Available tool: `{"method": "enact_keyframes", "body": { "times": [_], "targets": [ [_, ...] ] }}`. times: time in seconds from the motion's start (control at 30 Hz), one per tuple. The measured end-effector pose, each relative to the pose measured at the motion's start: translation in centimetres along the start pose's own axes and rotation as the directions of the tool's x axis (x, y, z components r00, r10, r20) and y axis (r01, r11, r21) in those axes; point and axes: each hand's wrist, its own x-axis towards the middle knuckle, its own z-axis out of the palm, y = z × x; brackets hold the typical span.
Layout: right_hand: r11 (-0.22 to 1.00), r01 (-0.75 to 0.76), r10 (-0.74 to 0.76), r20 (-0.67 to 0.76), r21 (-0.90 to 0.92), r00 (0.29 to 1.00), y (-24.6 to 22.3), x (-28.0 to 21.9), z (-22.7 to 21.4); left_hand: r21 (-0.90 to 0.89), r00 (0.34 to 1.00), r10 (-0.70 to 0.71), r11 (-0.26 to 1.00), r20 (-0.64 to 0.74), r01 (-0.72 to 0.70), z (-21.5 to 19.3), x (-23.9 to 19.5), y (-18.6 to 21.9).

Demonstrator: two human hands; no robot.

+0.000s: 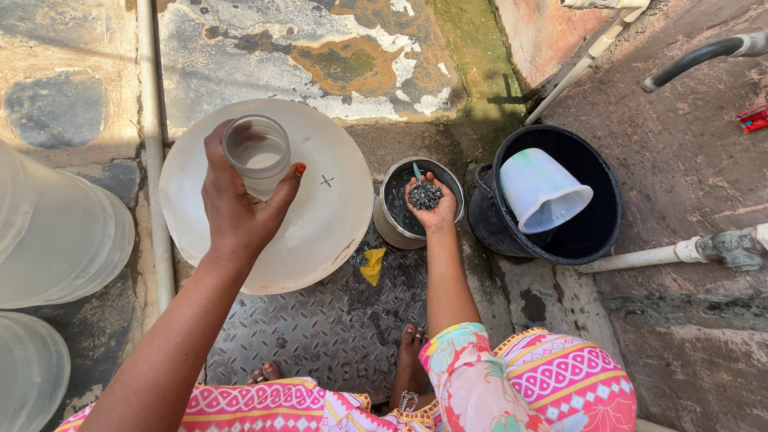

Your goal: The person puts dark granular filter media into a glass by hand and uses a toothbrush to stir it with water while holding the glass over the opening of a large water jug.

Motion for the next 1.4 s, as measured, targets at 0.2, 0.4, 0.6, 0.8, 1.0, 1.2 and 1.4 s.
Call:
{"method": "enact_keyframes", "body": {
  "times": [0.2,0.4,0.6,0.8,1.0,1.2,1.4],
  "targets": [
    [0.978,-0.021,-0.016,0.176,0.205,0.984,0.5,-4.9,4.4,-0.062,0.998,0.017,0.998,0.066,-0.013,1.7,0.8,1.5],
    [0.962,0.14,-0.178,0.15,0.233,0.973,0.1,-14.1,13.7,-0.11,0.993,0.057,0.993,0.108,-0.045,4.8,1.5,3.5],
    [0.975,0.111,-0.17,0.326,0.193,0.93,0.2,-19.4,22.5,-0.151,0.988,0.05,0.988,0.147,-0.028,6.6,2.4,4.4],
    [0.987,0.087,-0.135,0.394,0.136,0.909,2.7,-19.8,26.8,-0.149,0.986,0.059,0.988,0.159,-0.035,7.7,2.1,5.5],
    [0.964,0.265,-0.23,0.509,0.003,0.829,4.1,-19.5,26.6,-0.141,0.983,0.073,0.989,0.167,-0.049,7.9,1.4,6.1],
    [0.917,0.392,-0.305,0.504,-0.075,0.808,5.0,-20.2,26.7,-0.147,0.985,0.082,0.987,0.154,-0.059,8.4,1.2,6.6],
    [0.734,0.625,-0.452,0.497,-0.266,0.741,5.6,-22.6,27.5,-0.114,0.98,0.055,0.993,0.192,-0.033,8.9,1.1,7.3]
  ]
}}
